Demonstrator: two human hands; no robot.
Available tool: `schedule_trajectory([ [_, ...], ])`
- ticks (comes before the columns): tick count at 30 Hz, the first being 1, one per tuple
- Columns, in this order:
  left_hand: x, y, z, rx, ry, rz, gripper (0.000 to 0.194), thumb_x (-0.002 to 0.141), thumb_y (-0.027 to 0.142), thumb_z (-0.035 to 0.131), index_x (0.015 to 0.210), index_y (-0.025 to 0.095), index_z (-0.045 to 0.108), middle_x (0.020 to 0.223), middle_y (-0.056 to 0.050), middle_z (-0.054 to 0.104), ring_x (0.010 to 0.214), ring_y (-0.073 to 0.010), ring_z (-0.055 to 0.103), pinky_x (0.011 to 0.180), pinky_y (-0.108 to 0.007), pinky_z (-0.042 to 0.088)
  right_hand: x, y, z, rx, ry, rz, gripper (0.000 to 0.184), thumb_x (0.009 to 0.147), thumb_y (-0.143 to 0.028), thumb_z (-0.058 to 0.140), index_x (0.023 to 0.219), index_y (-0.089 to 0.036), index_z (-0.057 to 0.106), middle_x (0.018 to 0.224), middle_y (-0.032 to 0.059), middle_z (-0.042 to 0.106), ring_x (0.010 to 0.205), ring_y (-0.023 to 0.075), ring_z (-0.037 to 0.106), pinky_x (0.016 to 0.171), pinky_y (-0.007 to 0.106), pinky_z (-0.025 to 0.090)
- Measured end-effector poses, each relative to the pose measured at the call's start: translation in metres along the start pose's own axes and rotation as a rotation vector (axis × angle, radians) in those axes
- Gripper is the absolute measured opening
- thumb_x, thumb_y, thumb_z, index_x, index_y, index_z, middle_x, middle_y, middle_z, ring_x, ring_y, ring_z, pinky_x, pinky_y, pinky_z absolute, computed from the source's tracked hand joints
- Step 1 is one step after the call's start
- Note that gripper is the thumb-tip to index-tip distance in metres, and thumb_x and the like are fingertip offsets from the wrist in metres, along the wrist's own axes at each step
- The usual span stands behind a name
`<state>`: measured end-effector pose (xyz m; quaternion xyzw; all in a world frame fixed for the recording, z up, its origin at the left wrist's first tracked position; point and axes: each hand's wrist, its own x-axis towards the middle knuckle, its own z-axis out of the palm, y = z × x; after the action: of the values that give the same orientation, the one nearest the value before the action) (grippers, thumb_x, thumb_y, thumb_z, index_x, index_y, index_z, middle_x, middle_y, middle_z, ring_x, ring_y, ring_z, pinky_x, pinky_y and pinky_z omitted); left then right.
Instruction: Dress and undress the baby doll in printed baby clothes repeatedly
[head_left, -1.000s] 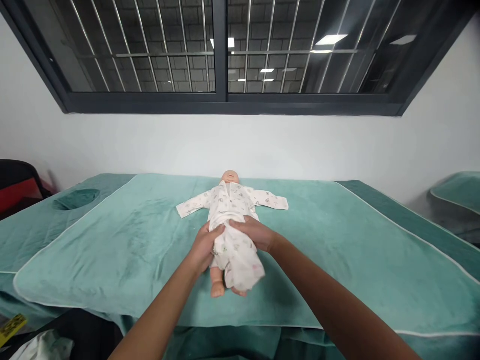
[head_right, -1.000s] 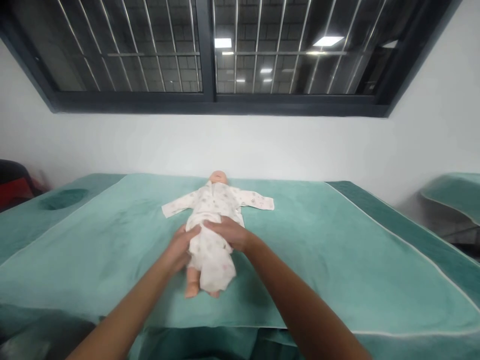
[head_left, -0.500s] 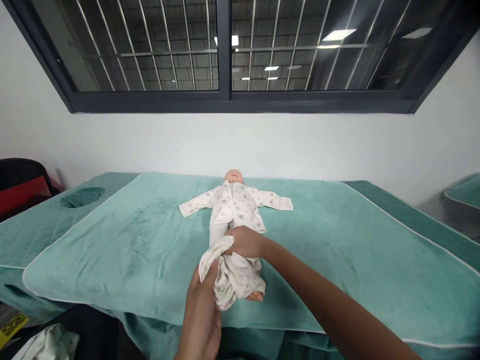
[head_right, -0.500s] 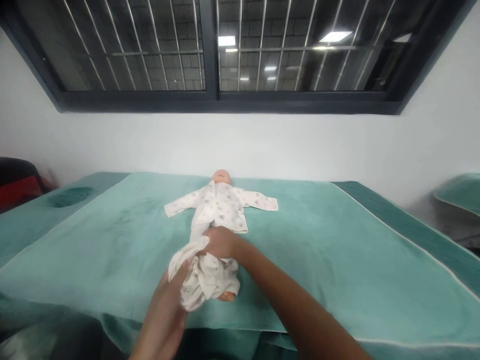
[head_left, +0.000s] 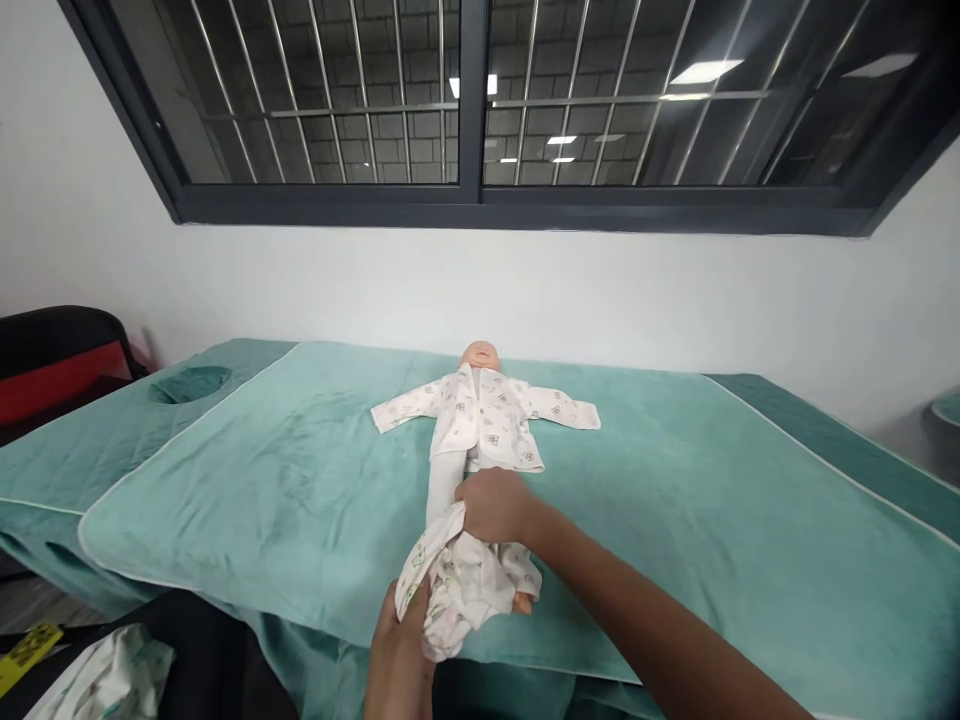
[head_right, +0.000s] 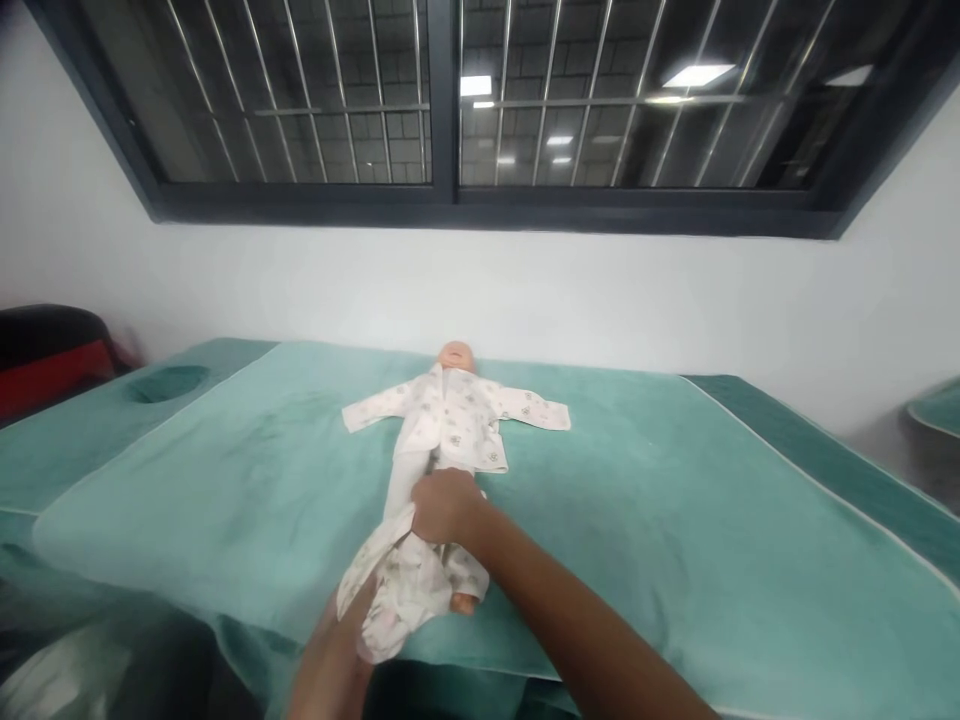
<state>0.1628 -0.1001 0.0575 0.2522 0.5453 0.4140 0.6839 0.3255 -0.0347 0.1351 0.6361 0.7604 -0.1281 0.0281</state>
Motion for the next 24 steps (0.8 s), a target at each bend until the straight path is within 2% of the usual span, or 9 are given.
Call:
schedule_trajectory([
  [4,-0.001,0.0,0.002,-0.058,-0.186,0.083,0.051,0.078,0.048,0.063,0.124,0.026,0.058,0.12,-0.009,0.066,0.105,-0.0271,0.065,0.081,-0.034,0.054,-0.002,0.007,0.005,0.036,0.032,-0.052,0.014,0.074,-0.023,0.055,0.074,-0.019,0.068,0.086,0.009,0.072,0.079,0.0268,0.065,0.061,0.029,0.039],
  [7,0.002,-0.001,0.004,-0.124,-0.233,0.084,0.053,0.078,0.044,0.065,0.127,0.024,0.056,0.121,-0.011,0.065,0.103,-0.026,0.065,0.082,-0.033,0.054,-0.005,0.015,0.006,0.096,0.043,-0.111,0.016,0.079,-0.029,0.055,0.079,-0.021,0.069,0.094,0.006,0.072,0.087,0.0252,0.064,0.065,0.028,0.04],
  [9,0.007,-0.001,0.006,-0.147,-0.254,0.098,0.059,0.075,0.042,0.068,0.129,0.02,0.055,0.119,-0.013,0.066,0.101,-0.0265,0.066,0.082,-0.034,0.053,-0.007,0.02,0.004,0.247,0.01,-0.17,0.019,0.08,-0.037,0.059,0.083,-0.021,0.069,0.095,0.0043,0.072,0.087,0.024,0.064,0.067,0.028,0.041],
  [11,0.012,0.002,0.007,-0.113,-0.235,0.147,0.061,0.072,0.04,0.071,0.126,0.017,0.057,0.112,-0.013,0.069,0.098,-0.0269,0.066,0.081,-0.035,0.053,-0.01,0.024,0.0,0.449,-0.044,-0.2,0.03,0.077,-0.049,0.064,0.087,-0.021,0.069,0.095,0.0036,0.071,0.086,0.024,0.064,0.067,0.028,0.042],
  [14,0.02,0.016,0.007,0.043,-0.213,0.242,0.052,0.068,0.036,0.072,0.116,0.018,0.063,0.101,-0.008,0.071,0.095,-0.0267,0.065,0.08,-0.034,0.052,-0.015,0.028,-0.007,0.638,-0.132,-0.155,0.045,0.071,-0.06,0.067,0.094,-0.022,0.07,0.098,0.0033,0.071,0.089,0.0253,0.063,0.069,0.029,0.043],
  [17,0.03,0.03,0.006,0.159,-0.197,0.399,0.038,0.066,0.031,0.072,0.102,0.021,0.067,0.098,-0.005,0.071,0.097,-0.0266,0.063,0.083,-0.033,0.049,-0.02,0.032,-0.012,0.762,-0.229,-0.131,0.048,0.07,-0.059,0.069,0.103,-0.024,0.069,0.105,0.0023,0.069,0.096,0.0252,0.062,0.073,0.029,0.045],
  [20,0.046,0.038,0.007,0.183,-0.156,0.543,0.026,0.063,0.028,0.071,0.088,0.021,0.067,0.094,-0.005,0.07,0.095,-0.0263,0.062,0.086,-0.035,0.047,-0.023,0.034,-0.016,0.856,-0.273,-0.127,0.051,0.068,-0.055,0.072,0.108,-0.024,0.068,0.11,0.0025,0.068,0.101,0.0251,0.061,0.079,0.029,0.046],
  [24,0.067,0.036,0.01,0.162,-0.134,0.574,0.021,0.06,0.024,0.07,0.081,0.021,0.065,0.084,-0.006,0.067,0.084,-0.0247,0.06,0.084,-0.037,0.045,-0.022,0.034,-0.016,0.859,-0.294,-0.157,0.058,0.065,-0.052,0.076,0.115,-0.025,0.065,0.114,0.0018,0.067,0.105,0.0261,0.059,0.084,0.031,0.045],
])
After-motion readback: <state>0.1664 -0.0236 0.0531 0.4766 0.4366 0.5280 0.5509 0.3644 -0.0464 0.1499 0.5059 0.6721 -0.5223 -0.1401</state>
